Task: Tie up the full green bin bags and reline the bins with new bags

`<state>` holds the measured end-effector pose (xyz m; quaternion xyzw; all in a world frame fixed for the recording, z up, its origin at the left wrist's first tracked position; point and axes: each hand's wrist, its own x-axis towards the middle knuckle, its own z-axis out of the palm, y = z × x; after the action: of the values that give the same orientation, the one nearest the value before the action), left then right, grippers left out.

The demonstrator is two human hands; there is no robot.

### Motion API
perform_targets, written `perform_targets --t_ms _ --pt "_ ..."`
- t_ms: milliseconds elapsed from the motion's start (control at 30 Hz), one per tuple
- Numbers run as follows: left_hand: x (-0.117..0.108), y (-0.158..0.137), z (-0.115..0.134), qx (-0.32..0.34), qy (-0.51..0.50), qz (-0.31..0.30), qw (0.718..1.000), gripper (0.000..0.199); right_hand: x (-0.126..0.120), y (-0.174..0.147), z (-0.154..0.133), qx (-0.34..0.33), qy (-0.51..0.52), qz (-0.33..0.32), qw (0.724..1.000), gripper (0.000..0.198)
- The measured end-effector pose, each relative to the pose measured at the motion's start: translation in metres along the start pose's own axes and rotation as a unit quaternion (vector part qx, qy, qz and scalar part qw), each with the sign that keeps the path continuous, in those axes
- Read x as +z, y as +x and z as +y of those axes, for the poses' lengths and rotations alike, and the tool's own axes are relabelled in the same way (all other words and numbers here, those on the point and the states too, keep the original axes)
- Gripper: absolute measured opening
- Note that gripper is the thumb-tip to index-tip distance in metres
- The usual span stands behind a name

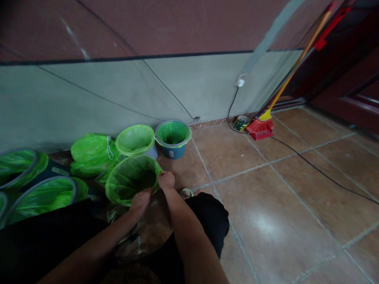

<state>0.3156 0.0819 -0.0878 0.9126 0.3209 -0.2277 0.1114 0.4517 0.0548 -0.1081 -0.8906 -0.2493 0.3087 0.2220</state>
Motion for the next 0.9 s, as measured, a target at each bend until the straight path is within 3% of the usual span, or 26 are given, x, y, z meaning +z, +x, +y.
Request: perform_targets --t_ms 300,600,767,900 --pt "0.008 0.001 -0.005 0.033 0.014 -0.009 0.999 0.032 0.004 0.006 0.009 -0.001 0.017 0.003 1.0 0.02" --pt "-0.003 0.0 -0.072 0.175 0.042 -0.004 0.984 0.034 -0.003 -0.012 0.011 0.045 -0.03 -0.049 0.997 0.038" --pt "-0.011 -0.007 -0.079 0.166 0.062 0.032 0.984 0.038 -0.006 -0.015 0.01 0.049 -0.018 -0.07 0.996 0.053" --pt "-0.004 -0.019 -0.057 0.103 0.01 0.125 0.987 0.054 -0.014 -0.007 0.009 0.068 -0.006 -0.004 0.998 0.06"
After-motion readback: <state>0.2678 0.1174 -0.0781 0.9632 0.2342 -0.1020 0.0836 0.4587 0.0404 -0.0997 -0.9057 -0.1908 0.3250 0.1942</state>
